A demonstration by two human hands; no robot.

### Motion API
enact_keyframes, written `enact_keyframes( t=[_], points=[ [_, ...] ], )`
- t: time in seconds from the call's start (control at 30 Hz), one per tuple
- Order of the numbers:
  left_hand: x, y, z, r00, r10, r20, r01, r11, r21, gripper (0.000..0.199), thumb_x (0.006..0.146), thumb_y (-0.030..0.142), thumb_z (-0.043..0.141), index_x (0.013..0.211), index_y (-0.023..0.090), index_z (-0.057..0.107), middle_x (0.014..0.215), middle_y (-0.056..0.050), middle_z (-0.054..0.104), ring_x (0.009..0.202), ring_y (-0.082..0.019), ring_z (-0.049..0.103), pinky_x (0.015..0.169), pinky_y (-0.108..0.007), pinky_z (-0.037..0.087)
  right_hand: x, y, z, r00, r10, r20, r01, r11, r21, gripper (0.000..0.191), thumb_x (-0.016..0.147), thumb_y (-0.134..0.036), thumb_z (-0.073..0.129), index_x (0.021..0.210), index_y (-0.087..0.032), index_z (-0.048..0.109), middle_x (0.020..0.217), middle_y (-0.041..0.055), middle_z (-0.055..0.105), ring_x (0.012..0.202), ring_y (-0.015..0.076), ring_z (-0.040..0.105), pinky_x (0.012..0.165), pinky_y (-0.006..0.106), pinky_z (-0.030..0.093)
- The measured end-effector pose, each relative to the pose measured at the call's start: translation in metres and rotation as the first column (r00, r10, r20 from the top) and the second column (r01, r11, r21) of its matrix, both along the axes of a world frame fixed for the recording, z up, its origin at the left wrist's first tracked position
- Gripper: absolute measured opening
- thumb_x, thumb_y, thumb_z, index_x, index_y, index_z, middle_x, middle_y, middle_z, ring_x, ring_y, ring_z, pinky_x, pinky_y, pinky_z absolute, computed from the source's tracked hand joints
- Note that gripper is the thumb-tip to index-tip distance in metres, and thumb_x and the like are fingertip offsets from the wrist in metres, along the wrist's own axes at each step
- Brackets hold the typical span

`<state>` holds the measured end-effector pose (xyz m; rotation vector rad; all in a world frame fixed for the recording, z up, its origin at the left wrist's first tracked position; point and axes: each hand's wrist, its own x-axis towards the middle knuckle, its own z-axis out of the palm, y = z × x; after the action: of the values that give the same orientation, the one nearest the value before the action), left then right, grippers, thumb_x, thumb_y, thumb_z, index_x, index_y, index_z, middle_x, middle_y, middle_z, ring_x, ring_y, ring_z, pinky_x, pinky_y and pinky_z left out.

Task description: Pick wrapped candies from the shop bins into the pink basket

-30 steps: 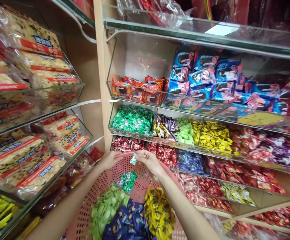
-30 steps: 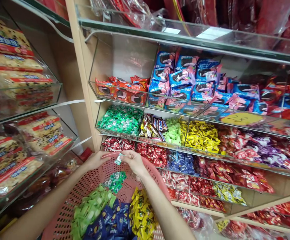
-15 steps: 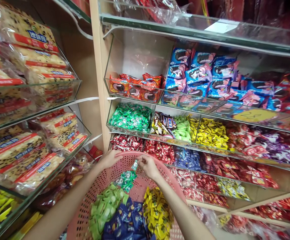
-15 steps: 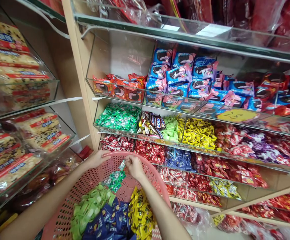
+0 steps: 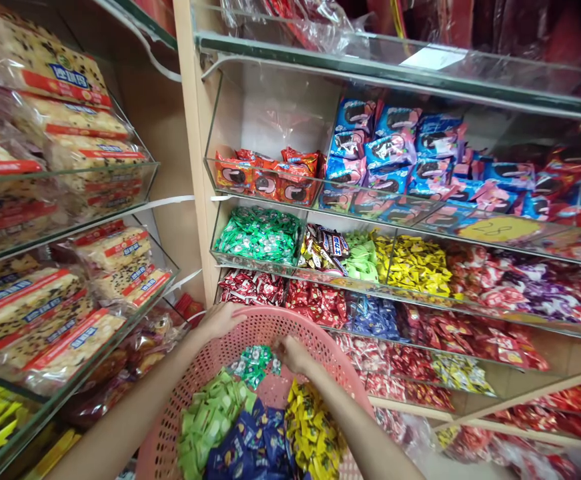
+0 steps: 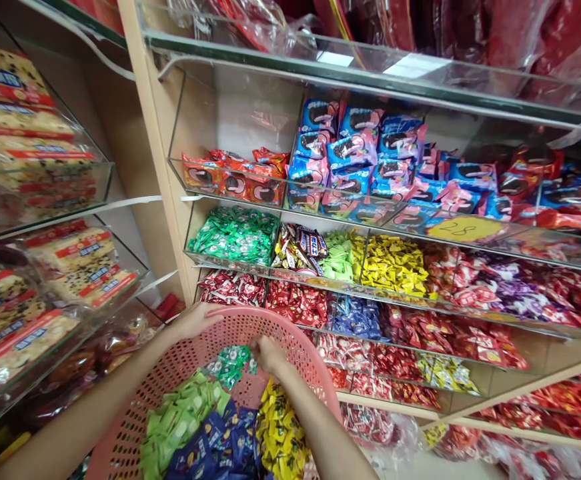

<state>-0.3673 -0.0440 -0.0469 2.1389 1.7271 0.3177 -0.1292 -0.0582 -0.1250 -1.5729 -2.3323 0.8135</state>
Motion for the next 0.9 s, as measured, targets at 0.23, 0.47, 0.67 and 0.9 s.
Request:
enact_keyframes(
  t=[0.23,0.47,0.67,0.9],
  points=[
    [-0.002,0.001,-0.001,1.0,0.008,0.009,-0.008,1.0,-0.007,0.036,0.084,0.043,0.049,0.113,0.027,0.064,0.098,-0.003,0.07,0.093,-0.019,0.062,0.076,-0.022,0.04,-0.002,0.001,0.018,0.986,-0.104,0.131,0.094,0.992,0.08,0.027,0.085,-0.02,0.047,0.108,-0.019,0.06,0.102,0.0095,0.065,0.097,0.0193,0.058,0.078,0.026,0.038],
    [-0.007,0.003,-0.005,0.998,-0.006,0.069,0.004,1.0,0.021,0.038,0.085,0.043,0.047,0.114,0.025,0.063,0.103,-0.004,0.07,0.095,-0.02,0.062,0.079,-0.023,0.041,-0.014,-0.005,0.05,0.977,-0.134,0.167,0.1,0.974,0.202,0.026,0.087,-0.019,0.044,0.106,-0.02,0.063,0.099,0.0092,0.068,0.095,0.0194,0.061,0.075,0.025,0.039],
    [-0.009,0.003,0.002,0.997,0.003,0.08,-0.006,0.999,0.035,0.04,0.086,0.046,0.045,0.116,0.026,0.062,0.098,-0.003,0.071,0.094,-0.02,0.062,0.077,-0.023,0.042,-0.028,0.001,0.138,0.999,0.026,0.019,-0.031,0.908,0.418,0.026,0.09,-0.021,0.041,0.099,-0.022,0.065,0.093,0.0047,0.07,0.085,0.016,0.063,0.073,0.022,0.04],
    [-0.008,0.002,0.008,0.999,0.009,0.047,-0.011,0.999,0.045,0.037,0.086,0.046,0.045,0.112,0.028,0.064,0.093,-0.003,0.071,0.094,-0.021,0.063,0.077,-0.023,0.041,-0.047,0.048,0.241,0.977,-0.142,0.156,0.022,0.801,0.598,0.026,0.092,-0.027,0.04,0.109,-0.021,0.058,0.102,0.0082,0.067,0.095,0.0196,0.061,0.078,0.027,0.042]
  ],
)
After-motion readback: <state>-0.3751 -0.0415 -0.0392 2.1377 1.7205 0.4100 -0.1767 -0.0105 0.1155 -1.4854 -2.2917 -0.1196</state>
